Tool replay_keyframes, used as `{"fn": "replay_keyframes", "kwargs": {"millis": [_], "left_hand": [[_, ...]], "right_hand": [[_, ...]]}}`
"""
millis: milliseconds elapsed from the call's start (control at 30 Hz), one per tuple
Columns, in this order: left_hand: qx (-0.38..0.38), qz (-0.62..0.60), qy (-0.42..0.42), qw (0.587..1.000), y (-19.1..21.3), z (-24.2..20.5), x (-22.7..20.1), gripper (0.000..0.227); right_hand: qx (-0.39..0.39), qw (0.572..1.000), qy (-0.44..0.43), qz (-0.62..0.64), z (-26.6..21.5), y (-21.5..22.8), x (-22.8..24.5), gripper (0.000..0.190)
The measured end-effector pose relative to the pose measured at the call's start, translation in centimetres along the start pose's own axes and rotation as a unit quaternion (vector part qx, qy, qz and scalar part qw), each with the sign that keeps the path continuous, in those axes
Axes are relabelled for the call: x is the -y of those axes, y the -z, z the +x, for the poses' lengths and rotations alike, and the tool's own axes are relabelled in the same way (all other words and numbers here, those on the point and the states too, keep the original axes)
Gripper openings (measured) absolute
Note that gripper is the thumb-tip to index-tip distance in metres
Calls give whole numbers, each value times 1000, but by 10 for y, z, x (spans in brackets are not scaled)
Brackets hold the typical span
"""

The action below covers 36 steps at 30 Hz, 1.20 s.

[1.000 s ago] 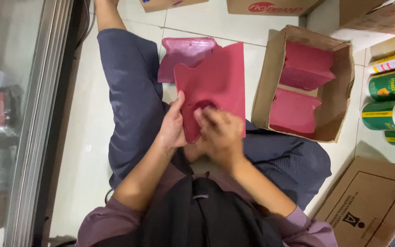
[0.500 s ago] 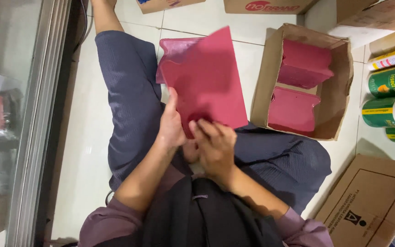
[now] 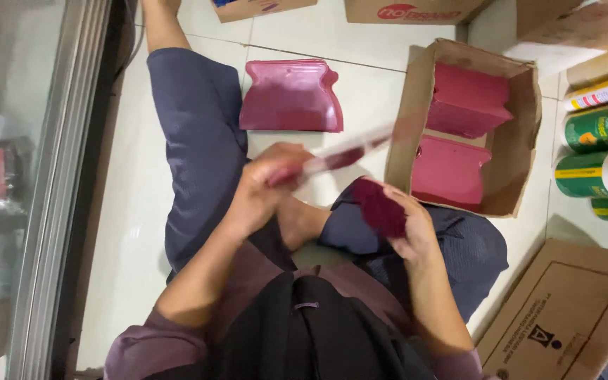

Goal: The person is picking up pink plastic parts from a stack, wiping them with their hands for cleaning or inspection, and then placing them into a cardboard box.

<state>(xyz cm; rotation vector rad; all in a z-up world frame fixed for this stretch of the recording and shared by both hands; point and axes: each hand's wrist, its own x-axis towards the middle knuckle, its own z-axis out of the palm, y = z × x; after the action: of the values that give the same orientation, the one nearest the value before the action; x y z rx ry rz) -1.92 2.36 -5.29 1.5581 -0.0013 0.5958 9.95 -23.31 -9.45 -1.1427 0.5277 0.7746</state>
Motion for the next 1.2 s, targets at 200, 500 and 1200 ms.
{"fn": "replay_keyframes", "kwargs": {"millis": [200,500,1200], "left_hand": [[92,352,-68,929,-24,3,-64,32],[-219,-389,365,817,-39,-61,87,97],[-95,-207,435,871,-26,-30,-44,73]], "right_hand": [[165,985,-22,-34,28,20,-7,41],[71,966,211,-129,4,-16,0,28],[83,629,596,-493,78,-26,76,39]]}}
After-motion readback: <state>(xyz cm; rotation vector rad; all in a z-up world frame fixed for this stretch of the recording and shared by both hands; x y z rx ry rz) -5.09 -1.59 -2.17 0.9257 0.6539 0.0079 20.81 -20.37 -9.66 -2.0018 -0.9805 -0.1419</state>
